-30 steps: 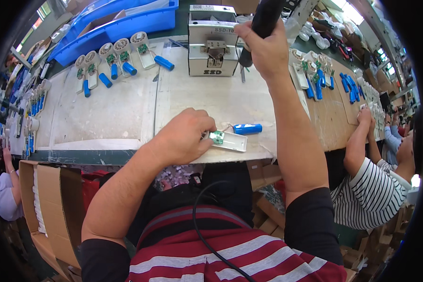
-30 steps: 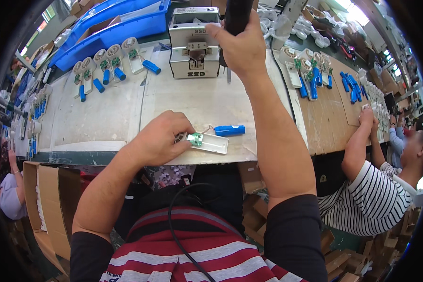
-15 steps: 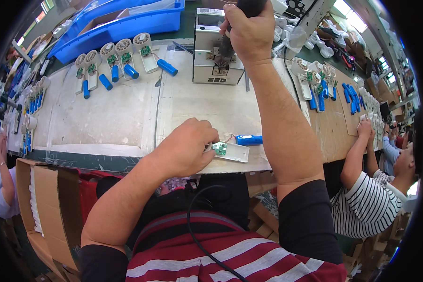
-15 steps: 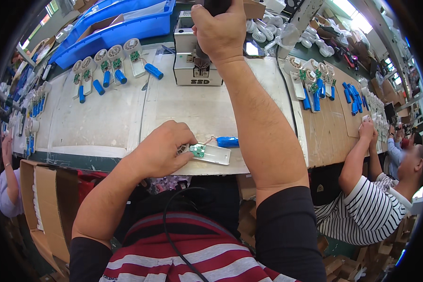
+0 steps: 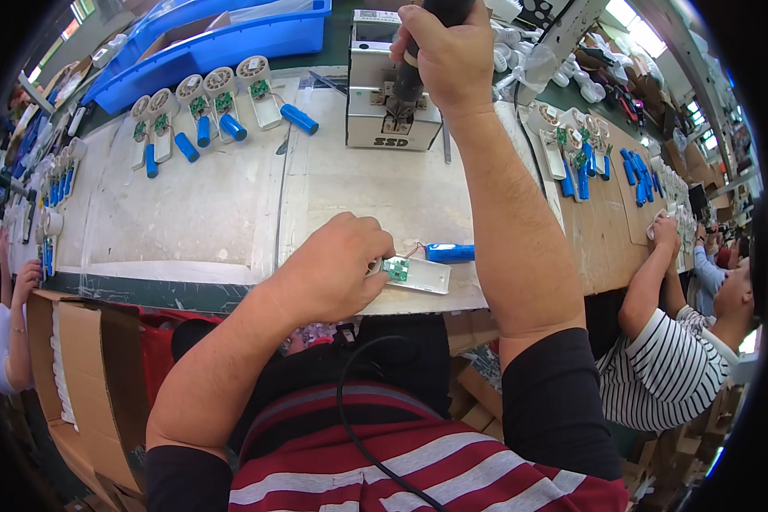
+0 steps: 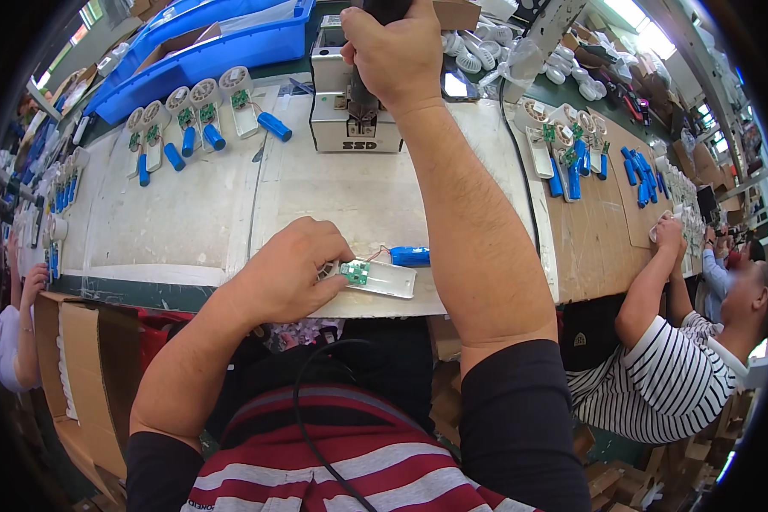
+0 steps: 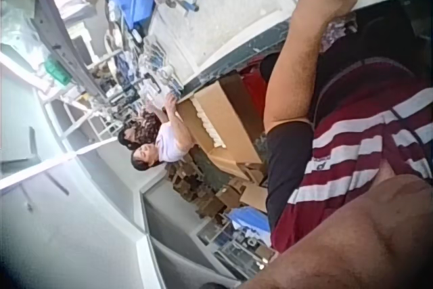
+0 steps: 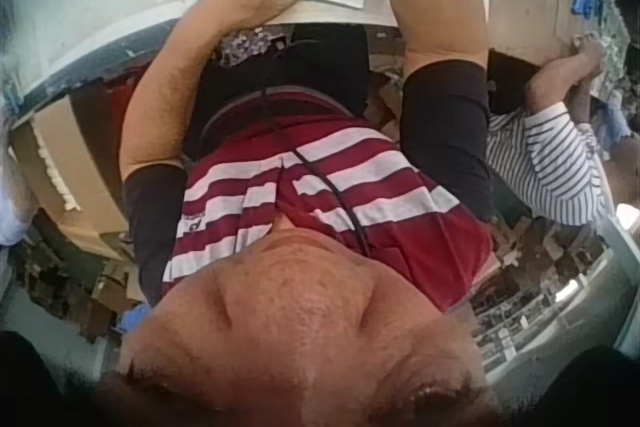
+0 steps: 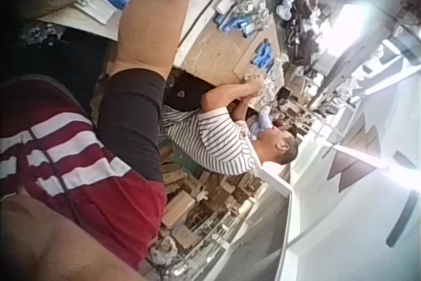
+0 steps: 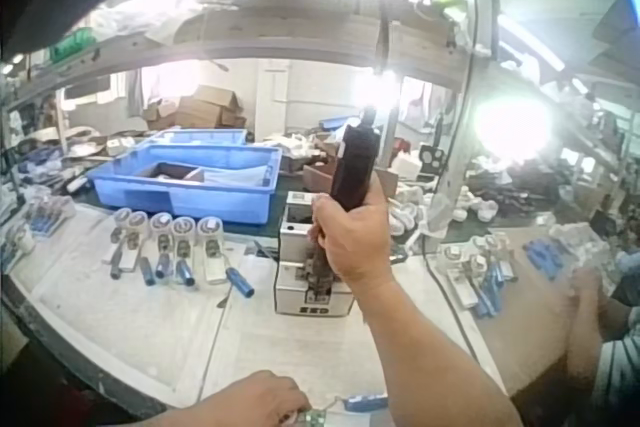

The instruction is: Assembling electronic components on circuit boards in a factory assembly line.

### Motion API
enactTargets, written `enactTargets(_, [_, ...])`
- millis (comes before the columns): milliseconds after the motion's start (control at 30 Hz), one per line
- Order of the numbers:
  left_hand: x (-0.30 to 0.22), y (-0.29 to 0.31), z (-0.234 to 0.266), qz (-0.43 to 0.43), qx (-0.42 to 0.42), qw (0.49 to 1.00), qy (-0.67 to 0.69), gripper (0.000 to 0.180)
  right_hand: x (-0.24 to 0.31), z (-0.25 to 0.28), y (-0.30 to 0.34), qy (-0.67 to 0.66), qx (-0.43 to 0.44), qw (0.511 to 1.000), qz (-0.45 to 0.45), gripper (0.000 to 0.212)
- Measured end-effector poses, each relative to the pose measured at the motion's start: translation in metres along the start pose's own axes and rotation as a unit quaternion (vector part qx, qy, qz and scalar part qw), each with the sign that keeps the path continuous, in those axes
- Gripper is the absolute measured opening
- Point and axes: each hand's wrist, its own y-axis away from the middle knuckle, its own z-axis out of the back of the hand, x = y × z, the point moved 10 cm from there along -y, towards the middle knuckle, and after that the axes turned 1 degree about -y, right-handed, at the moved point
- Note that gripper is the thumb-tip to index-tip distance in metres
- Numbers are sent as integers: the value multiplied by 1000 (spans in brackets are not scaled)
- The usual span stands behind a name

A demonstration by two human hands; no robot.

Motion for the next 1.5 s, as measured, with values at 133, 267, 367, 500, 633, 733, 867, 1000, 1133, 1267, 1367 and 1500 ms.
enactTargets(133, [0,0,0,2,4,1000,-3,23,-7,4,-4,20,-35,999,-6,38])
enactTargets(267, [-1,-2,0,5,9,1000,-2,23,-4,7,-13,226,-84,970,23,33])
enactTargets(367, [-1,-1,0,5,8,1000,-9,23,-1,1,-17,309,-87,946,56,33])
enactTargets(500, [0,0,-2,9,7,1000,-4,23,4,-2,-13,295,-71,950,73,34])
enactTargets(633, [0,-1,-2,2,0,1000,1,22,2,3,14,163,-59,982,-69,34])
enactTargets(733, [2,-3,-1,5,-2,1000,4,21,18,16,44,81,-99,989,-80,35])
enactTargets(867, [3,-1,3,14,-16,1000,8,21,55,21,93,31,-49,998,-27,45])
enactTargets(1000, [1,-3,2,25,-11,1000,11,20,64,31,127,43,-36,998,-12,54])
enactTargets(1133, [2,-1,1,29,-29,999,5,21,63,30,151,29,-22,999,-25,56])
enactTargets(1267, [2,-2,0,42,-14,999,5,22,62,28,159,-15,-22,999,-37,55])
enactTargets(1367, [2,-1,0,38,-16,999,6,22,60,28,161,-25,-18,999,-35,55])
enactTargets(1500, [1,-1,1,34,-23,999,6,22,58,24,162,-14,-7,999,-30,55])
